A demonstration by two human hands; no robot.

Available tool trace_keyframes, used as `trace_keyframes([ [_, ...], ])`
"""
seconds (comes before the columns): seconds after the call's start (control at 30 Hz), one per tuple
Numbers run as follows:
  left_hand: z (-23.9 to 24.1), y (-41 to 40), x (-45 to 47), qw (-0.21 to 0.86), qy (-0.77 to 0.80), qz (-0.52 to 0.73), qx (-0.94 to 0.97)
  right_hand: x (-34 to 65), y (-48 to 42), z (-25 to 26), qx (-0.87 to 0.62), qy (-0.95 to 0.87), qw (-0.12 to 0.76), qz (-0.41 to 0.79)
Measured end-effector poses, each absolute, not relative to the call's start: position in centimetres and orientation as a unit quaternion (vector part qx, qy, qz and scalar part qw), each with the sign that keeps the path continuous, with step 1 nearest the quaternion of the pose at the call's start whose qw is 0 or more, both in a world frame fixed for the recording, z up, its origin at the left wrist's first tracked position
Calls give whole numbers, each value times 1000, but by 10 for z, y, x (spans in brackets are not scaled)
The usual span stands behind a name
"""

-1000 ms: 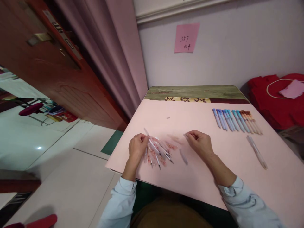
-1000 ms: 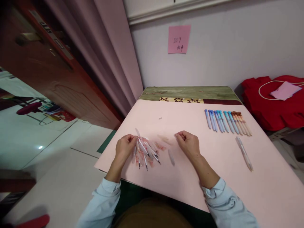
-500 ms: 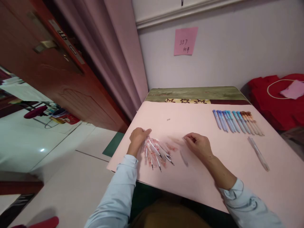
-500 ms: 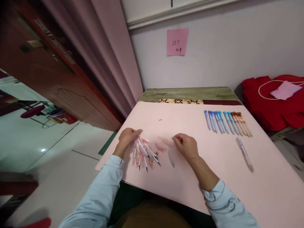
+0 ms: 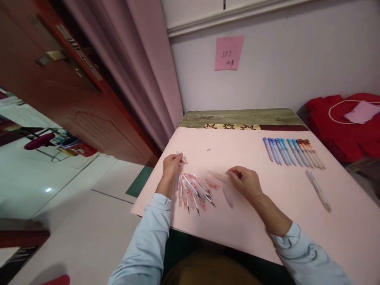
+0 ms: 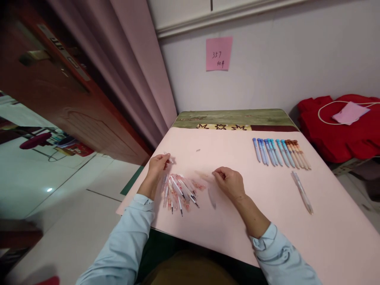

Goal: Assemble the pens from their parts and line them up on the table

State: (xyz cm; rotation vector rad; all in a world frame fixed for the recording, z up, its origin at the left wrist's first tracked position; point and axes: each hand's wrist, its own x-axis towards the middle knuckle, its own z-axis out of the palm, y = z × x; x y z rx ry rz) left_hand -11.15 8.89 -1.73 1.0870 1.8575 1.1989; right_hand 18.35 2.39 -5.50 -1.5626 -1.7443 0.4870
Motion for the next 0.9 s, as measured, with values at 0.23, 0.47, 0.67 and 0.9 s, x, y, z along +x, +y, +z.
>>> trace_keyframes([
  [0.23, -5, 50, -101, 474, 554, 616, 298, 163, -3, -24, -449, -785, 344, 251],
  [0.47, -13, 25, -108, 471, 533, 666, 225, 135, -24, -23, -431, -879, 130, 154],
  [0.67, -12, 21, -98, 466, 518, 679, 230, 133, -22, -24, -475, -871, 85, 94],
  [0.9, -6, 14, -77, 510, 500, 661, 230, 138, -20, -24, -498, -858, 81, 96],
])
